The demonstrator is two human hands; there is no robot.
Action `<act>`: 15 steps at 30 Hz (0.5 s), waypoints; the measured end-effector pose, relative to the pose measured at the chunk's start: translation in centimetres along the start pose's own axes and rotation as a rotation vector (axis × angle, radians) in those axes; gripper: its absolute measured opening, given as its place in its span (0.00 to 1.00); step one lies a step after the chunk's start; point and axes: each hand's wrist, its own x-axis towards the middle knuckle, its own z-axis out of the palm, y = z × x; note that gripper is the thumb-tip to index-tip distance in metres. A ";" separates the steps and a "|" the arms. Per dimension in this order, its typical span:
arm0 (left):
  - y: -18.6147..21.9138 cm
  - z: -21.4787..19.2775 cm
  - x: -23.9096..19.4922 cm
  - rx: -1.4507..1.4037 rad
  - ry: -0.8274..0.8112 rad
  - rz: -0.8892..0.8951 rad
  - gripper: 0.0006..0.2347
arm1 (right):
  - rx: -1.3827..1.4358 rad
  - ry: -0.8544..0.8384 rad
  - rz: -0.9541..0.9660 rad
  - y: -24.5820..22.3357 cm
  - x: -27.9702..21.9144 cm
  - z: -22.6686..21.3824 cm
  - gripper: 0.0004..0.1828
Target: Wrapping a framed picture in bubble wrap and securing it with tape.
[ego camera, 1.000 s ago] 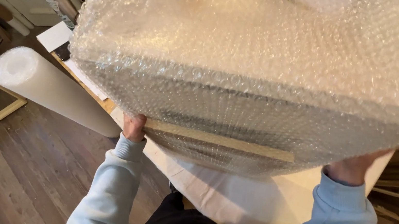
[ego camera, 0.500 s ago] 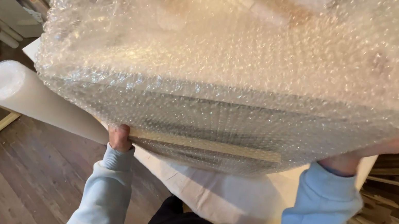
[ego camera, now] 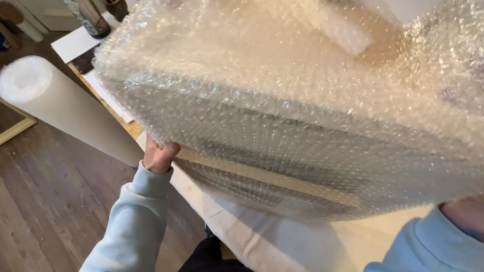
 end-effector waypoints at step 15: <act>29.7 5.5 12.1 -0.223 -0.421 0.040 0.20 | 0.134 0.009 0.020 -1.8 10.6 8.9 0.21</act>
